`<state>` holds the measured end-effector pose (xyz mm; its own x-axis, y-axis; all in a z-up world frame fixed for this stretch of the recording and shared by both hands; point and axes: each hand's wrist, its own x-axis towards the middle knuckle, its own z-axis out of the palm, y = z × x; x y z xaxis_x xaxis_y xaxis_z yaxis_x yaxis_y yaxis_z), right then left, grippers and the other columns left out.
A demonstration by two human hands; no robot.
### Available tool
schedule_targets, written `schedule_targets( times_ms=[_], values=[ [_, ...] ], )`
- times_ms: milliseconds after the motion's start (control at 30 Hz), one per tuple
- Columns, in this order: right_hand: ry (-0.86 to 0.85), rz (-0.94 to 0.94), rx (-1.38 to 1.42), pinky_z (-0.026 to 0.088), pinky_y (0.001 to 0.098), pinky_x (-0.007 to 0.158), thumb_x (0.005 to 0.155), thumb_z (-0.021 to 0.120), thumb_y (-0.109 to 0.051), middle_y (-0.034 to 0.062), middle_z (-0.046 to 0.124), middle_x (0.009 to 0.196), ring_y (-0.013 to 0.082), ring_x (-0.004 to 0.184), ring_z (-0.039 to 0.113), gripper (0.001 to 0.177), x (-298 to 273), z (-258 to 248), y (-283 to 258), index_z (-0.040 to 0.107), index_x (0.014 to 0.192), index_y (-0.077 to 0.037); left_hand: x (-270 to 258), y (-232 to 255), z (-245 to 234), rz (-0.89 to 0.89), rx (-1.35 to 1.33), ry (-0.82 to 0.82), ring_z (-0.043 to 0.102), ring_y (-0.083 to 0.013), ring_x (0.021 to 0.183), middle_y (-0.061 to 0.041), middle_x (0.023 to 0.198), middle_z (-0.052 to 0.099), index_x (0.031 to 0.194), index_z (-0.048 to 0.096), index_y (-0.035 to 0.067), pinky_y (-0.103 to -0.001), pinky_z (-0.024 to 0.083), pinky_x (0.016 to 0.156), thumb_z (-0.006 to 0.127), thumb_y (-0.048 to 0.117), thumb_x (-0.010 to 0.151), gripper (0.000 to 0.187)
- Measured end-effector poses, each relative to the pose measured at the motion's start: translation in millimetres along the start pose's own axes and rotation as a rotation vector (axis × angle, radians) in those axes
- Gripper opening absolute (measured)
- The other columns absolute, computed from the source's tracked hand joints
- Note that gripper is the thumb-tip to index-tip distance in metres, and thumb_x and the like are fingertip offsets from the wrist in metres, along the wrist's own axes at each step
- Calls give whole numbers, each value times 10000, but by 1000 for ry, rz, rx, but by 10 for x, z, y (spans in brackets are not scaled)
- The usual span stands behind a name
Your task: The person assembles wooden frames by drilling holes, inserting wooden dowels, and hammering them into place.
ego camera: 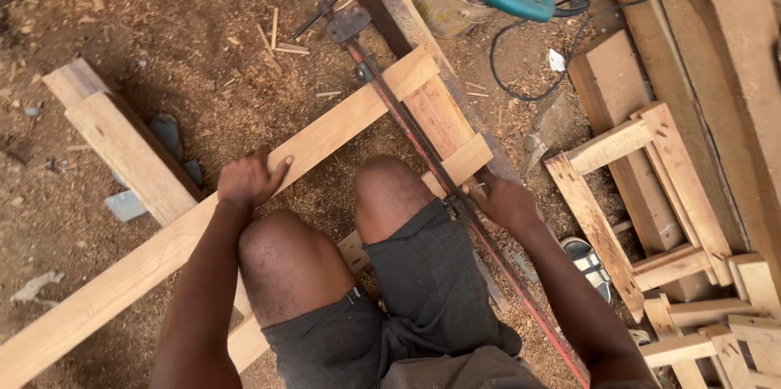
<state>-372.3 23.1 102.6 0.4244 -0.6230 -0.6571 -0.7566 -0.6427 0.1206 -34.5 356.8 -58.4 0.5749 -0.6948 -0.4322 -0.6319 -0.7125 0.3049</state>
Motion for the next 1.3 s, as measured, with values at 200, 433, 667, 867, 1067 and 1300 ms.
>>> schedule_targets(
  times_ms=[200,433,667,867,1067,1300],
  values=[
    [816,-274,522,504,532,994,1000,676,-597,308,588,1318,428,1205,598,889,2000,-1332,-309,397,1511,75,-60,-26,8,-99,44,-103,776,-387,805,-220,836,754,1344,584,120,-532,631,740,255,784,970,830],
    [779,274,420,383,556,1050,743,793,-662,293,570,1267,419,1209,558,1131,3744,-1927,-916,295,1507,7,-16,-262,275,-117,67,-135,800,-386,776,-207,750,773,1256,636,94,-515,643,715,259,800,942,861],
    [564,149,554,613,460,985,840,758,-623,156,751,1189,284,1058,781,698,3614,-1869,-573,656,1240,-59,-88,-374,332,-148,168,-122,776,-404,745,-222,722,730,1007,645,72,-529,630,689,263,789,1008,812],
    [777,-197,450,582,504,932,816,912,-495,310,650,1300,404,1105,697,1082,1995,-1269,528,322,1589,-20,-113,-350,193,-112,131,-123,758,-446,840,-267,907,729,1174,614,41,-561,611,756,274,750,1030,799],
    [430,-191,492,598,521,930,747,824,-401,278,699,1160,382,978,728,1069,13,-575,837,340,1612,1,-63,-217,40,-136,-40,-115,533,-522,1268,-340,1369,525,1428,522,74,-748,348,1068,275,726,1030,803],
    [339,-141,802,513,459,1050,720,870,-332,299,617,1363,348,1204,668,1044,-789,-270,834,365,1563,20,38,-518,449,-160,-49,-90,243,-500,1542,-292,1574,342,1352,559,114,-788,55,1221,235,787,1028,814]
  ],
)
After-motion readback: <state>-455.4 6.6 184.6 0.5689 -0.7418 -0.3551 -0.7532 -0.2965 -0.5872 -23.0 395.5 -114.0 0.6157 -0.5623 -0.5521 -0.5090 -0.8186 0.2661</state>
